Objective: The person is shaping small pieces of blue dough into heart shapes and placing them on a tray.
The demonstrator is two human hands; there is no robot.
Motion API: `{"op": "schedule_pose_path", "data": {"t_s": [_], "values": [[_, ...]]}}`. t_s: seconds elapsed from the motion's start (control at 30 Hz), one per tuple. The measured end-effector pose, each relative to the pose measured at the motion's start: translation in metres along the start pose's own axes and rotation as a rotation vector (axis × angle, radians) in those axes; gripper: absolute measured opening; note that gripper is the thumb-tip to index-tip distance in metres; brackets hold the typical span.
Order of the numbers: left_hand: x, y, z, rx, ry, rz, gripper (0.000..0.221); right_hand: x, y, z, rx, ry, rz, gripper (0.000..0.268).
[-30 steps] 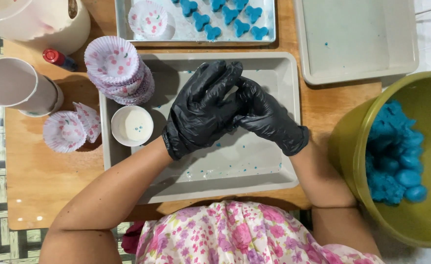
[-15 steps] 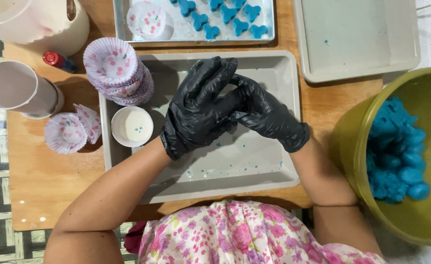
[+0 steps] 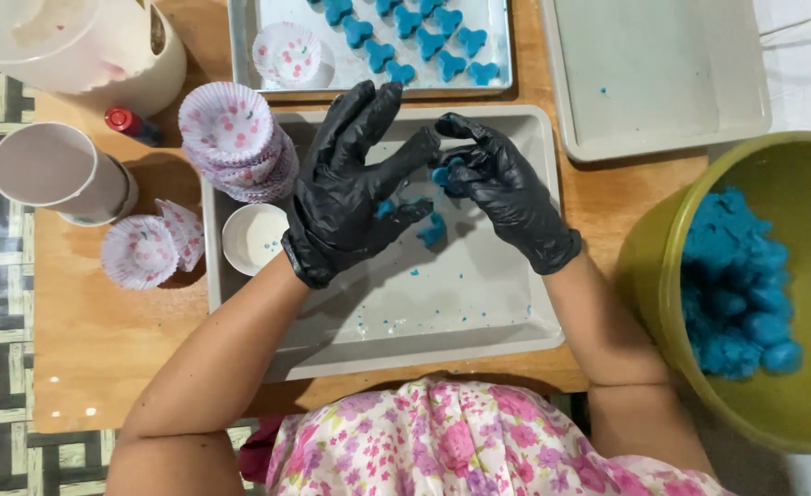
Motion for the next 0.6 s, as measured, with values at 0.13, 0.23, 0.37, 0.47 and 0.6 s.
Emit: {"op": "schedule_pose_path", "data": {"t_s": [0.13,0.23,0.37,0.47,0.6], "values": [[0.021,0.006,-0.003,0.034,-0.014,-0.011,0.056,0.004,0.001,0.002,-0.012,-0.124,-0.069,0.056],[0.045,0.018,-0.016,0.058,-0.012,-0.124,0.052,0.021,0.007,-0.009,0.099,-0.11,-0.017,0.059],[0.094,0.029,-0.022,0.162,-0.074,-0.215,0.056,0.021,0.01,0.01,0.258,-0.172,-0.062,0.05],[0.141,0.03,-0.018,0.227,-0.105,-0.251,0.059,0.024,0.021,0.03,0.313,-0.227,-0.149,0.046],[0.193,0.03,-0.021,0.233,-0.052,-0.239,0.058,0.069,0.067,0.023,0.454,-0.337,-0.233,0.053]]}}
Point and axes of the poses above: each hand's wrist, its own y-axis towards the middle knuckle, its own x-axis out of the back of the hand, z = x × y, the point moved 2 cm from there along y, towards the middle knuckle, and after that the axes turned 6 degrees about -z, right-handed, at the moved point
